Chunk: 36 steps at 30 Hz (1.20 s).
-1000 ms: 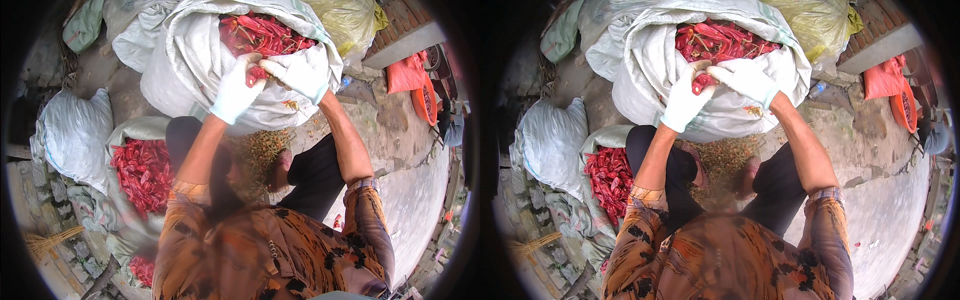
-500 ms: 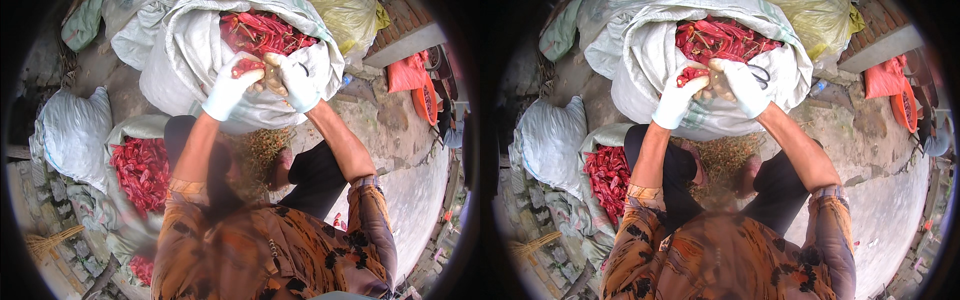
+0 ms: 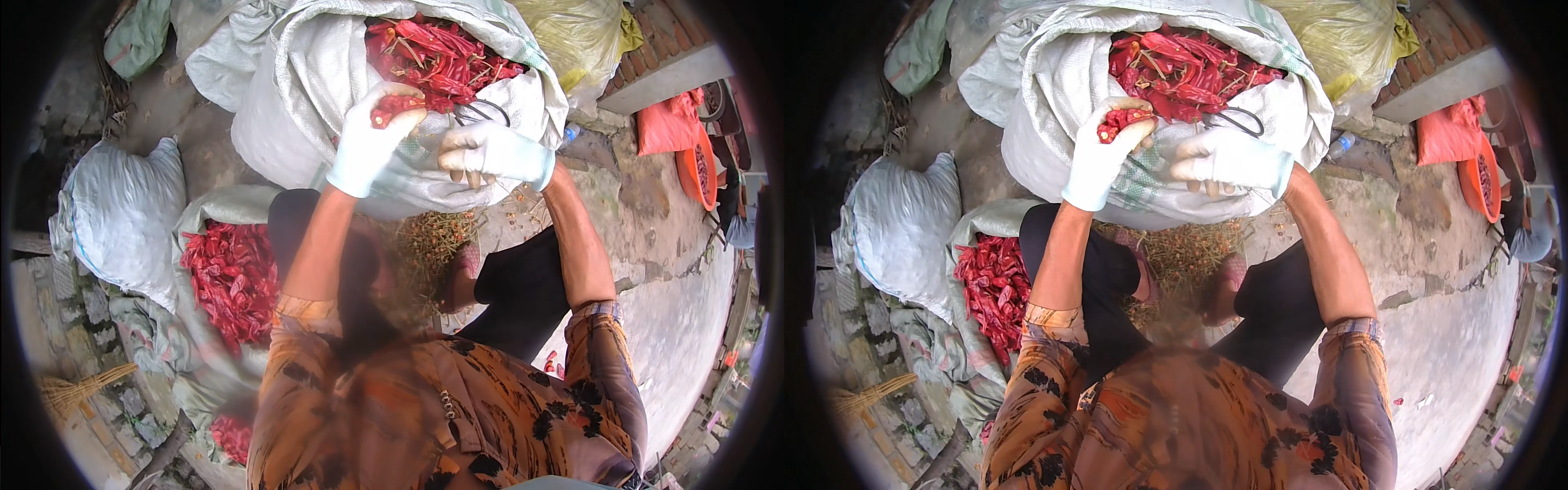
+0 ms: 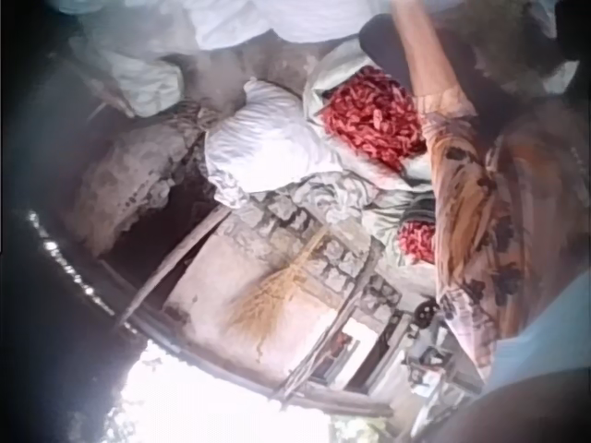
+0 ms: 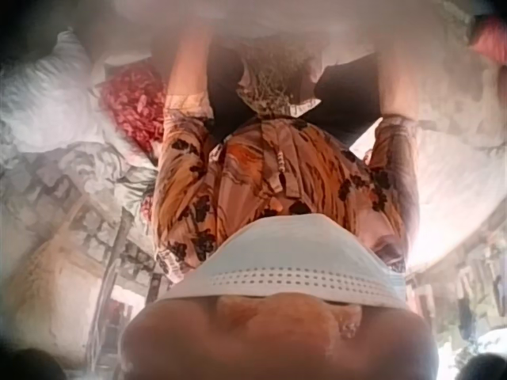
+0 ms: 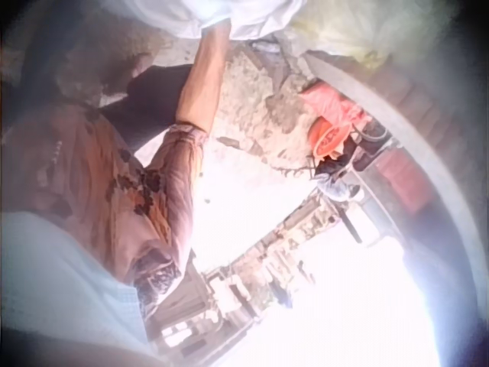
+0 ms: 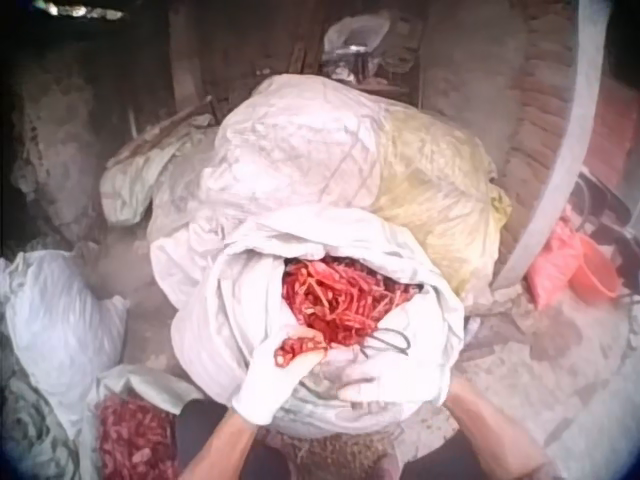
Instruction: The person sits on the ground and uses scissors to trim the stems off red chili peppers. They pick peppers from a large white sack, cut the stems, and place the trimmed peppers into a nearby sack.
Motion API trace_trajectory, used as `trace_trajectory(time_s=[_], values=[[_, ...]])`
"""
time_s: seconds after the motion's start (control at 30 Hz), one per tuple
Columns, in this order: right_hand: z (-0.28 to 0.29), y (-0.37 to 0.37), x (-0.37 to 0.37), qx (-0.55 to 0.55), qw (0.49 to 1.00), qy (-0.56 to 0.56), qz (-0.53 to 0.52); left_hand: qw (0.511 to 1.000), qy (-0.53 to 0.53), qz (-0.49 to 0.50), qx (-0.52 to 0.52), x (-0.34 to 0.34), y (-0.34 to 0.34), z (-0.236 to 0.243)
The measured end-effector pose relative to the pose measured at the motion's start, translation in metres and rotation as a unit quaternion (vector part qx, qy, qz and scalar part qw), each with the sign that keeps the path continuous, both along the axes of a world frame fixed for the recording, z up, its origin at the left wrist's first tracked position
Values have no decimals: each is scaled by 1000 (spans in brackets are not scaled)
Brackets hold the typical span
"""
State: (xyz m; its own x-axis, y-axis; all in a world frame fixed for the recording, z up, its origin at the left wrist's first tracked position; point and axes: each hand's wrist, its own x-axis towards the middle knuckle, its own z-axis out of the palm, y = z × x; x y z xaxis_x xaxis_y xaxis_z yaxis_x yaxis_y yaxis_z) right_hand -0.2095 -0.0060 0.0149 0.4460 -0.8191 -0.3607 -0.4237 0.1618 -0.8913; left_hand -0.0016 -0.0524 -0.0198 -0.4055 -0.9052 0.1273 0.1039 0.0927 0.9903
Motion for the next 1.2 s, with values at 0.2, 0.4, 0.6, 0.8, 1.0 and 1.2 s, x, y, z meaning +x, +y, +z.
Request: trace_trajectory(time_s=[0.2, 0.4, 0.6, 0.8, 1.0, 1.2], values=[[-11, -6, 10, -244, 949, 13, -200, 972, -158, 59, -162, -11, 3, -8], [-19, -7, 15, -348, 921, 108, -140, 910, -258, 76, -316, -13, 2, -16], [-22, -8, 13, -128, 963, -78, -224, 929, -220, 63, -292, -13, 7, -12], [-22, -5, -1, -19, 940, -281, -193, 965, -136, 59, -218, -14, 8, -7], [-11, -4, 7, -116, 971, -46, -203, 967, -101, 108, -207, -18, 11, -6], [-16, -7, 11, -209, 960, 4, -186, 914, -235, 92, -317, -11, 4, -15]])
